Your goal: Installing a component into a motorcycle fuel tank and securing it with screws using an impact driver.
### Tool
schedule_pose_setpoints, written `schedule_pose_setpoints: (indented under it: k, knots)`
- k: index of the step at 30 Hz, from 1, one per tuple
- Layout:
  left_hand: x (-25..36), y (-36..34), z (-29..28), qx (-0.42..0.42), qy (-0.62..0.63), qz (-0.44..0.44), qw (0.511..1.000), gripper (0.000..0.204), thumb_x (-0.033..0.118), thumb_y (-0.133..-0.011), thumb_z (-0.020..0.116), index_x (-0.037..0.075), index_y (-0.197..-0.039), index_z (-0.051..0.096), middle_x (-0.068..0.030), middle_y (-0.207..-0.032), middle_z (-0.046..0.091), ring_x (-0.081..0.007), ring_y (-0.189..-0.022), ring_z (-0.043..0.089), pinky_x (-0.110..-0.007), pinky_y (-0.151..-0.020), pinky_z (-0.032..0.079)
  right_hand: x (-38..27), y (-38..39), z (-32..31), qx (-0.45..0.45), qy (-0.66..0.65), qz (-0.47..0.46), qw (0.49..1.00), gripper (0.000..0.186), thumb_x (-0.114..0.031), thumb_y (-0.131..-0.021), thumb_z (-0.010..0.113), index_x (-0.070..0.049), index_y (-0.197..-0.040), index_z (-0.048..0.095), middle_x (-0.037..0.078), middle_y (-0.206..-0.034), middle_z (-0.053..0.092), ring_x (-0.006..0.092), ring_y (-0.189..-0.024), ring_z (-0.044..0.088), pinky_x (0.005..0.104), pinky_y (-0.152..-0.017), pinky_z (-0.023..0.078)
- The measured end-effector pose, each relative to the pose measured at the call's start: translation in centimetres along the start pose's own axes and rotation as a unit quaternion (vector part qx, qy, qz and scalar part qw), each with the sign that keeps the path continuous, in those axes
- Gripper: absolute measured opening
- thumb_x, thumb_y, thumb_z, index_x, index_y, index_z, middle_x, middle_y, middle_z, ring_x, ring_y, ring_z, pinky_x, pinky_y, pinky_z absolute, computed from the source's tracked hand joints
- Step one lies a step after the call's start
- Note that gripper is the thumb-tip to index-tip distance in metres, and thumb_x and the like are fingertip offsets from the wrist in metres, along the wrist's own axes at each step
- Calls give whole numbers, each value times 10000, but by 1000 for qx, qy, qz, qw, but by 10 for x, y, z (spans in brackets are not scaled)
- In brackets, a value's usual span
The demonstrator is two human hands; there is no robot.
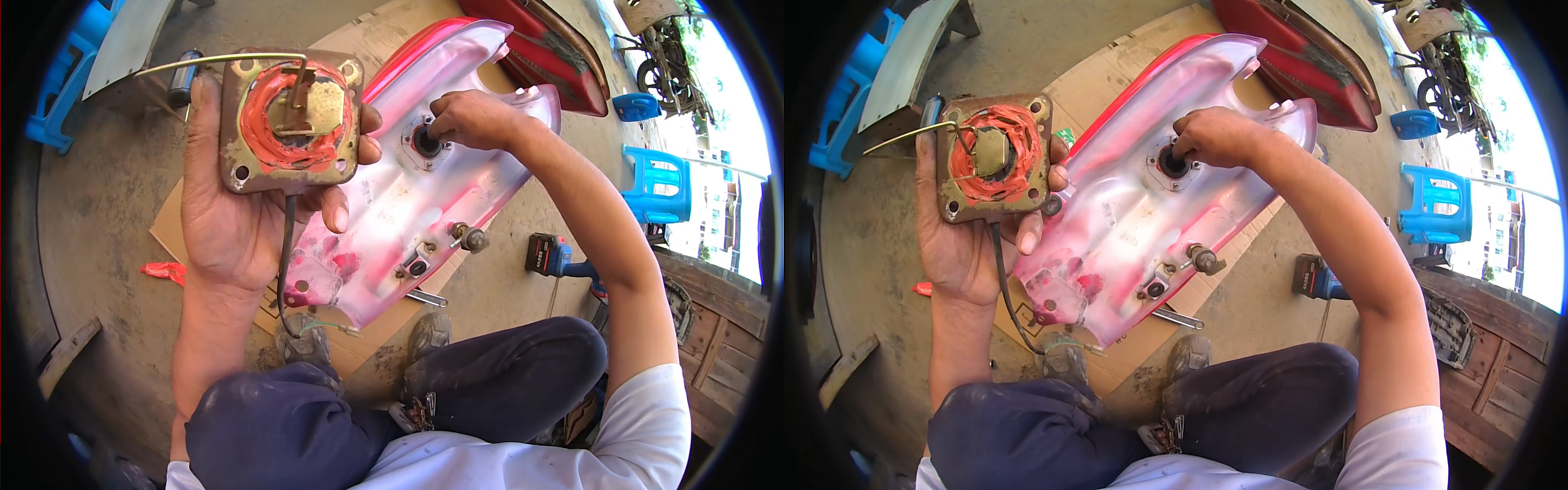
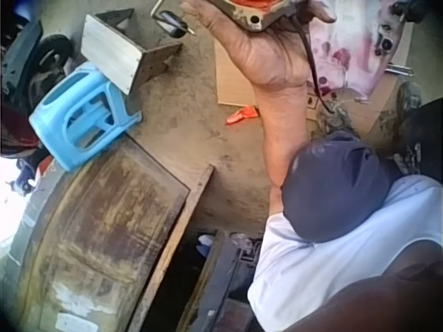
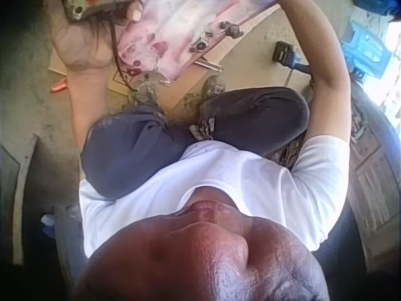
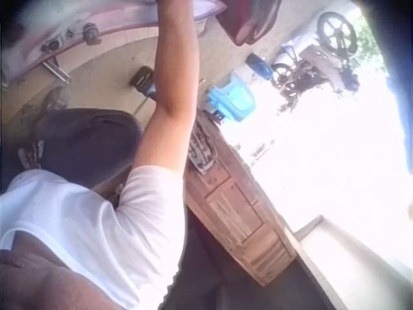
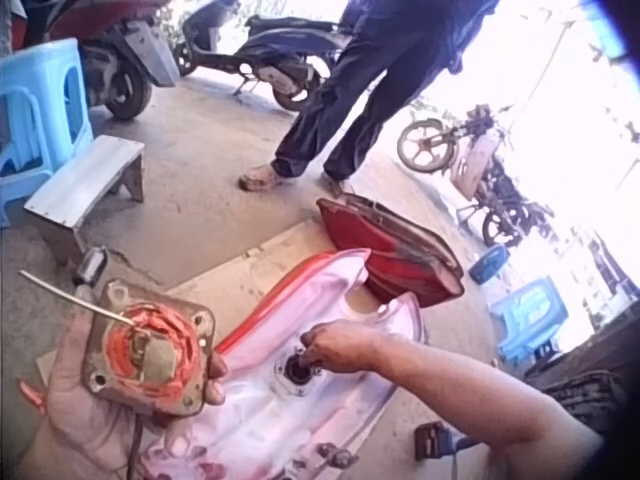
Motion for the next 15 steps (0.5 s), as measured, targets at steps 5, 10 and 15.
schedule_pose_setpoints:
  k: [5, 10, 15]
  knots:
    - [-4, -5, -5, 3, 0, -5, 1000, 941, 697, -1089, 346, -107, -1577, 327, -450, -1399, 492, -477, -1160, 672, -408, -563, 675, 5, -1, 6, -9, -8, -16, 1000, 110, -124, -859, 746, -154, -946, 806, 79, -925, 656, 304, -976, 677, 450, -836, 557]
    - [-4, -4, -10, 12, 4, -4, 1000, 938, 701, -1087, 347, -96, -1580, 332, -441, -1380, 512, -476, -1144, 680, -406, -554, 677, 4, -6, 7, -21, -16, -34, 999, 102, -115, -857, 727, -123, -935, 793, 91, -955, 655, 310, -1001, 669, 448, -844, 558]
    - [-5, -4, -13, 7, -7, -1, 1000, 935, 700, -1087, 348, -94, -1580, 329, -438, -1382, 509, -471, -1149, 679, -400, -551, 676, 4, -1, 13, -4, -20, -28, 999, 84, -103, -849, 729, -86, -918, 774, 109, -964, 653, 319, -1005, 666, 451, -856, 553]
Point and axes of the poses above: each hand's wrist, its own y-axis away from the middle knuckle, its own z-axis out of the palm, x = y × z, the point moved 6 cm from there along -y, towards the middle knuckle
